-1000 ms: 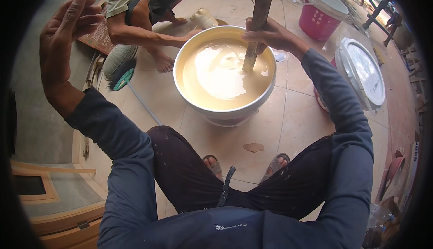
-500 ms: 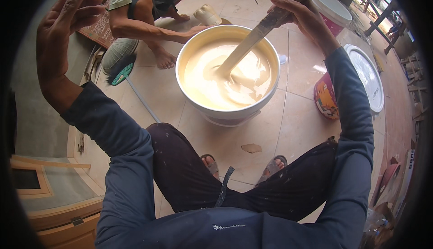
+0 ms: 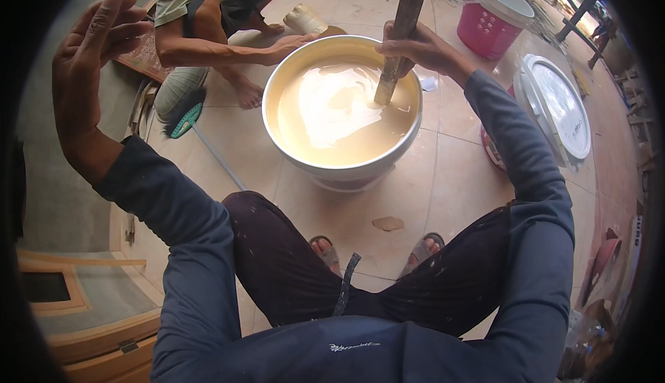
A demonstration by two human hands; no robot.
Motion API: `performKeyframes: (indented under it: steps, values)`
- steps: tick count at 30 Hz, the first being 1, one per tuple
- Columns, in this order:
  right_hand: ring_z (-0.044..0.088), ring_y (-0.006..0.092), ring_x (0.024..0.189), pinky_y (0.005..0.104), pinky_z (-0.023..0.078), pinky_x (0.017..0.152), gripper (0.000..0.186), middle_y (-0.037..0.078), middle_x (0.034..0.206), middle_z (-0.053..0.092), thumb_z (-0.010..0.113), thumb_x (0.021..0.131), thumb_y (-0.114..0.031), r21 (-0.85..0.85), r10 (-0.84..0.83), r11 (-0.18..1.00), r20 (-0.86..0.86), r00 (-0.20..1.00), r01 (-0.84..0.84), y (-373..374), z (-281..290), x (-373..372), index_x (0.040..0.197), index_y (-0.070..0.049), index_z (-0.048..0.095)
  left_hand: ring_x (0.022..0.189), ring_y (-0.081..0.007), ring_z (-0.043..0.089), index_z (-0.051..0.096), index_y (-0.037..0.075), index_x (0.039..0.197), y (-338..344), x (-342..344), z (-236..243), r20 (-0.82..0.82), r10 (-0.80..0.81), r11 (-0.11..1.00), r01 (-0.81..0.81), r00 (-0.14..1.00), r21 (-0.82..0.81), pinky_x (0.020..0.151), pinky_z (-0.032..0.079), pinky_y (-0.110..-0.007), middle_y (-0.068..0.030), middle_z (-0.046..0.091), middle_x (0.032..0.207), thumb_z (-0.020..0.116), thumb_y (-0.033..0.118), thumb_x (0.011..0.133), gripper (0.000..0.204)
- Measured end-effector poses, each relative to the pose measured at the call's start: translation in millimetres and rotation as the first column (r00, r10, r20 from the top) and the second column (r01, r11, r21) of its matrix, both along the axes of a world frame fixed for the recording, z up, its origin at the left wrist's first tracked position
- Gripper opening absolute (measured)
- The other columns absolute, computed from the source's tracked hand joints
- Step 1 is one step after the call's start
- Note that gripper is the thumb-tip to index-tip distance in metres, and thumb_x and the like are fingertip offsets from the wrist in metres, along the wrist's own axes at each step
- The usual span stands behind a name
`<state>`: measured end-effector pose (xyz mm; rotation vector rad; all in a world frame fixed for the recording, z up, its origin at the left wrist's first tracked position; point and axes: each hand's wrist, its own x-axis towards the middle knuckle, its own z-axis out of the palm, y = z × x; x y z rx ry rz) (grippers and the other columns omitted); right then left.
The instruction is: The person stirs a creamy yellow mixture in a large bucket using a flat wooden stick. Another person pours the mixture from the bucket into smaller containers. The person continues stirring throughout the clip.
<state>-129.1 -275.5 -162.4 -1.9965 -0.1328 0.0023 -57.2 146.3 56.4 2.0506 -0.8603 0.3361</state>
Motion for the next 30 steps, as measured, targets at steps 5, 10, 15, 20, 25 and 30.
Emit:
performKeyframes:
  steps: [5, 10, 15, 20, 25, 30]
  values:
    - [0.072, 0.0139, 0.077, 0.0293, 0.063, 0.057, 0.032, 0.006, 0.083, 0.068, 0.073, 0.093, -0.036, 0.147, -0.032, 0.988, -0.049, 0.998, 0.039, -7.4, 3.7, -12.6, 0.091, -0.010, 0.056, 0.098, -0.0183, 0.074, 0.070, 0.002, 0.116, -0.3, 3.4, -3.5, 0.015, -0.041, 0.998, 0.042, 0.999, -0.047, 0.091, 0.054, -0.031, -0.0105, 0.075, 0.106, 0.061, 0.038, 0.102, 0.039]
    - [0.074, 0.0185, 0.077, 0.0337, 0.063, 0.064, 0.032, 0.009, 0.085, 0.070, 0.076, 0.089, -0.035, 0.272, -0.141, 0.955, 0.055, 0.988, 0.121, -34.8, 28.6, -17.9, 0.099, -0.009, 0.060, 0.091, -0.0184, 0.072, 0.070, 0.003, 0.109, -2.3, 4.4, -2.6, 0.041, -0.037, 0.999, 0.038, 0.998, -0.033, 0.087, 0.054, -0.031, -0.0103, 0.074, 0.098, 0.060, 0.036, 0.102, 0.035]
    - [0.074, 0.0173, 0.083, 0.0338, 0.063, 0.073, 0.024, 0.009, 0.091, 0.071, 0.072, 0.094, -0.030, 0.336, -0.158, 0.938, 0.204, 0.966, 0.082, -43.6, 45.0, -10.1, 0.102, -0.010, 0.062, 0.082, -0.0189, 0.070, 0.069, 0.003, 0.100, -14.8, -6.6, -5.1, 0.083, 0.009, 0.996, -0.002, 0.997, -0.091, 0.083, 0.054, -0.030, -0.0103, 0.072, 0.088, 0.060, 0.032, 0.102, 0.031]
    - [0.073, 0.0169, 0.088, 0.0336, 0.063, 0.078, 0.027, 0.009, 0.090, 0.069, 0.071, 0.095, -0.031, 0.138, -0.119, 0.987, 0.282, 0.952, 0.083, -17.4, 37.4, 10.5, 0.097, -0.004, 0.063, 0.073, -0.0194, 0.068, 0.068, 0.003, 0.091, -57.1, -62.3, -22.1, 0.147, 0.192, 0.937, -0.136, 0.970, -0.323, 0.078, 0.054, -0.030, -0.0103, 0.070, 0.079, 0.060, 0.029, 0.101, 0.030]
    - [0.069, 0.0131, 0.085, 0.0306, 0.063, 0.070, 0.031, 0.004, 0.085, 0.064, 0.070, 0.096, -0.034, -0.046, -0.007, 0.999, 0.169, 0.986, 0.015, 6.0, 1.2, 15.0, 0.090, -0.006, 0.058, 0.070, -0.0197, 0.069, 0.069, 0.003, 0.086, -54.9, -52.9, -17.1, 0.195, 0.096, 0.961, -0.040, 0.976, -0.273, 0.075, 0.054, -0.029, -0.0104, 0.070, 0.075, 0.060, 0.029, 0.101, 0.032]
    - [0.068, 0.0111, 0.078, 0.0289, 0.062, 0.062, 0.031, 0.003, 0.079, 0.063, 0.073, 0.093, -0.035, 0.003, 0.051, 0.999, -0.023, 0.998, -0.051, 4.4, 4.2, 4.5, 0.088, -0.010, 0.056, 0.068, -0.0188, 0.070, 0.070, 0.002, 0.087, -38.5, -42.8, -9.6, 0.230, 0.126, 0.987, -0.100, 0.965, -0.122, 0.069, 0.055, -0.028, -0.0107, 0.071, 0.076, 0.060, 0.030, 0.102, 0.033]
